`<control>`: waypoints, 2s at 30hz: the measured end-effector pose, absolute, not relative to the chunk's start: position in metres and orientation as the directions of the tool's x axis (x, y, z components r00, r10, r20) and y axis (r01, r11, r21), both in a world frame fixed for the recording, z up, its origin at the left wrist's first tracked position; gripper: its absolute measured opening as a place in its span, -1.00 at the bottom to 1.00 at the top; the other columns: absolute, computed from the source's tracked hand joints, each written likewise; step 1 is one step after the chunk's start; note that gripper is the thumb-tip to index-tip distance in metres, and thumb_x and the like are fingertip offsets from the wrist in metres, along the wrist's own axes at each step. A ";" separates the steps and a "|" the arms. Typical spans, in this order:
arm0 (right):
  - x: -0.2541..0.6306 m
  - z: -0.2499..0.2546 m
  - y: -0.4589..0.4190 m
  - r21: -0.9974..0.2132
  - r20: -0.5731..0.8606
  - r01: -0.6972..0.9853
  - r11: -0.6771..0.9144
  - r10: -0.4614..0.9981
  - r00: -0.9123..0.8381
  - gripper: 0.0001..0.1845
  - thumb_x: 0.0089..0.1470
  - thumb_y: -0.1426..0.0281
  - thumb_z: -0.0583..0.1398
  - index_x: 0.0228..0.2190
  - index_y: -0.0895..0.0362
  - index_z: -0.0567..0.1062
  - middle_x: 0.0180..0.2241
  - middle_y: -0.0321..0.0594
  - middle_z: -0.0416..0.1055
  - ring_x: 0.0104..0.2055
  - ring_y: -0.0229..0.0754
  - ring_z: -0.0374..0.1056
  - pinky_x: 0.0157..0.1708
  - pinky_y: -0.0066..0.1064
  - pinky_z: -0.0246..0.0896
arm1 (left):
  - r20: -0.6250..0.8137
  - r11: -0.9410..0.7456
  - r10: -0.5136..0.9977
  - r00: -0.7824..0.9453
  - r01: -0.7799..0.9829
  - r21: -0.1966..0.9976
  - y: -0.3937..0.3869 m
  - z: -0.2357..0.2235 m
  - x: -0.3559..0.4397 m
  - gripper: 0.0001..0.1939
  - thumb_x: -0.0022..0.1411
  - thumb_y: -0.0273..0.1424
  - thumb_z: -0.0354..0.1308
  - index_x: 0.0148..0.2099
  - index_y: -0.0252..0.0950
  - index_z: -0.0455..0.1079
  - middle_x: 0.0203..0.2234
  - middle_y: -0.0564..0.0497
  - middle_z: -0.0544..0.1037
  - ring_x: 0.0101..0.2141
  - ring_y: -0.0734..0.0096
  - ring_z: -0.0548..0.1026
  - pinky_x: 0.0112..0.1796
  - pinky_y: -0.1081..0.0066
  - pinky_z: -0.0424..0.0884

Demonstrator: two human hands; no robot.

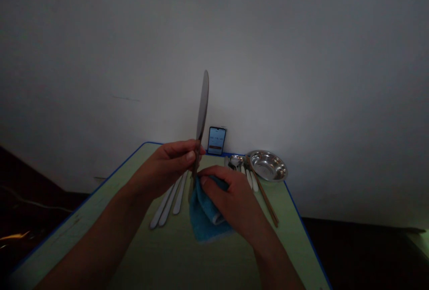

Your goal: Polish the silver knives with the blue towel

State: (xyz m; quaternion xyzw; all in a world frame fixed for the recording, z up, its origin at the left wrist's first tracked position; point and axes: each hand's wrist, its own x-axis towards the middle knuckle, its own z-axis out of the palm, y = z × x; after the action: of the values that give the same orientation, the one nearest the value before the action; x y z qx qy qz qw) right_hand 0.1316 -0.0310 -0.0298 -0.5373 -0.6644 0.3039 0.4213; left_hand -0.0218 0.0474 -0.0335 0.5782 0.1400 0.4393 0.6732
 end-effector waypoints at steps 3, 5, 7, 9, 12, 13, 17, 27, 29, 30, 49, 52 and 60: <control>0.131 -0.031 -0.031 -0.852 0.214 0.469 0.234 0.972 -0.097 -0.78 0.11 0.39 0.13 -0.26 0.04 0.58 -0.39 -0.35 0.52 -0.36 -0.26 0.38 -0.36 -0.44 0.23 | 0.327 -0.052 0.750 0.575 -0.442 0.895 0.047 -0.033 -0.021 -0.88 0.09 -0.39 0.27 -0.29 -0.30 0.55 -0.51 0.08 0.47 -0.51 0.59 0.30 -0.43 0.54 0.22; 0.131 -0.031 -0.031 -0.854 0.203 0.465 0.236 0.972 -0.120 -0.78 0.11 0.39 0.13 -0.26 0.03 0.57 -0.39 -0.36 0.51 -0.37 -0.27 0.38 -0.37 -0.44 0.22 | 0.333 -0.054 0.750 0.572 -0.449 0.892 0.047 -0.033 -0.021 -0.88 0.10 -0.38 0.26 -0.30 -0.31 0.55 -0.54 0.09 0.45 -0.51 0.60 0.29 -0.43 0.55 0.23; 0.132 -0.033 -0.031 -0.853 0.202 0.462 0.242 0.970 -0.136 -0.78 0.12 0.39 0.13 -0.25 0.03 0.57 -0.39 -0.36 0.51 -0.37 -0.28 0.38 -0.38 -0.45 0.22 | 0.334 -0.049 0.753 0.567 -0.458 0.888 0.047 -0.033 -0.020 -0.88 0.11 -0.38 0.26 -0.31 -0.32 0.55 -0.57 0.10 0.42 -0.51 0.60 0.29 -0.43 0.56 0.24; 0.132 -0.034 -0.030 -0.850 0.192 0.471 0.236 0.971 -0.141 -0.77 0.12 0.39 0.12 -0.25 0.02 0.57 -0.39 -0.36 0.51 -0.37 -0.27 0.38 -0.38 -0.44 0.22 | 0.328 -0.034 0.762 0.558 -0.472 0.881 0.047 -0.034 -0.019 -0.88 0.10 -0.38 0.26 -0.31 -0.32 0.55 -0.57 0.09 0.43 -0.50 0.59 0.32 -0.42 0.56 0.25; 0.131 -0.035 -0.030 -0.845 0.169 0.486 0.222 0.974 -0.150 -0.77 0.11 0.40 0.13 -0.24 0.01 0.57 -0.37 -0.35 0.53 -0.34 -0.25 0.40 -0.35 -0.42 0.24 | 0.305 0.004 0.787 0.537 -0.499 0.867 0.048 -0.034 -0.018 -0.87 0.05 -0.39 0.30 -0.31 -0.31 0.55 -0.54 0.08 0.47 -0.48 0.58 0.35 -0.41 0.55 0.27; 0.131 -0.035 -0.030 -0.844 0.157 0.490 0.217 0.975 -0.160 -0.77 0.10 0.40 0.13 -0.24 0.01 0.57 -0.36 -0.35 0.53 -0.34 -0.24 0.40 -0.35 -0.42 0.24 | 0.299 0.013 0.793 0.532 -0.505 0.863 0.048 -0.034 -0.018 -0.86 0.04 -0.38 0.31 -0.31 -0.30 0.55 -0.53 0.07 0.48 -0.48 0.57 0.36 -0.40 0.55 0.27; 0.133 -0.035 -0.030 -0.830 0.137 0.512 0.221 0.971 -0.197 -0.78 0.10 0.39 0.13 -0.27 0.00 0.57 -0.37 -0.36 0.53 -0.35 -0.24 0.41 -0.35 -0.41 0.25 | 0.273 0.055 0.793 0.544 -0.511 0.858 0.049 -0.034 -0.018 -0.85 0.02 -0.37 0.32 -0.31 -0.31 0.55 -0.55 0.07 0.49 -0.49 0.57 0.38 -0.42 0.54 0.29; 0.145 -0.032 -0.025 -0.813 0.307 0.559 0.162 0.936 0.175 -0.67 0.08 0.18 0.16 -0.15 0.03 0.50 -0.21 -0.18 0.52 -0.20 -0.09 0.41 -0.25 -0.23 0.29 | 0.181 0.094 0.761 0.623 -0.382 0.919 0.049 -0.040 -0.019 -0.80 0.04 -0.36 0.31 -0.27 -0.34 0.54 -0.47 0.02 0.53 -0.45 0.53 0.42 -0.35 0.48 0.32; 0.145 -0.031 -0.024 -0.839 0.313 0.525 0.144 0.917 0.247 -0.65 0.07 0.15 0.16 -0.15 0.05 0.49 -0.22 -0.17 0.51 -0.23 -0.11 0.41 -0.26 -0.24 0.30 | 0.174 0.098 0.753 0.635 -0.369 0.924 0.050 -0.040 -0.019 -0.80 0.04 -0.35 0.31 -0.26 -0.34 0.53 -0.47 0.02 0.53 -0.46 0.53 0.41 -0.36 0.48 0.32; 0.146 -0.031 -0.024 -0.853 0.314 0.504 0.134 0.904 0.290 -0.63 0.06 0.14 0.17 -0.14 0.05 0.49 -0.22 -0.17 0.51 -0.24 -0.11 0.40 -0.27 -0.24 0.30 | 0.172 0.098 0.748 0.641 -0.363 0.927 0.051 -0.041 -0.019 -0.80 0.04 -0.35 0.31 -0.26 -0.34 0.53 -0.47 0.02 0.53 -0.45 0.53 0.42 -0.36 0.48 0.32; 0.146 -0.038 -0.021 -0.919 0.381 0.113 0.379 0.771 0.510 -0.71 0.02 0.19 0.24 -0.21 0.01 0.36 -0.29 -0.29 0.41 -0.35 -0.26 0.34 -0.47 -0.49 0.25 | 0.174 0.036 0.728 0.664 -0.289 0.957 0.053 -0.044 -0.021 -0.82 0.10 -0.37 0.26 -0.23 -0.31 0.53 -0.41 0.00 0.56 -0.42 0.49 0.43 -0.37 0.49 0.31; 0.145 -0.039 -0.021 -0.915 0.379 0.078 0.396 0.775 0.505 -0.71 0.02 0.20 0.24 -0.22 0.01 0.36 -0.32 -0.31 0.39 -0.39 -0.28 0.31 -0.48 -0.50 0.24 | 0.184 0.031 0.720 0.669 -0.295 0.955 0.052 -0.044 -0.019 -0.84 0.10 -0.38 0.25 -0.24 -0.30 0.54 -0.42 0.01 0.56 -0.42 0.50 0.43 -0.36 0.49 0.32; 0.140 -0.037 -0.021 -0.896 0.417 0.024 0.444 0.819 0.395 -0.80 0.04 0.28 0.25 -0.28 0.00 0.35 -0.31 -0.37 0.39 -0.29 -0.31 0.33 -0.34 -0.50 0.27 | 0.199 -0.021 0.666 0.719 -0.249 0.968 0.043 -0.038 -0.013 -0.81 0.08 -0.35 0.24 -0.24 -0.31 0.55 -0.40 -0.01 0.59 -0.36 0.38 0.49 -0.23 0.37 0.37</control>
State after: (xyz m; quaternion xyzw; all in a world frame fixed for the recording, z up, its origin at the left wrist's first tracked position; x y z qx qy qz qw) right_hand 0.1401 -0.0212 -0.0372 -0.4459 -0.4726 0.2813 0.7062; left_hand -0.0125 0.0435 -0.0380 0.6303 0.1652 0.3364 0.6799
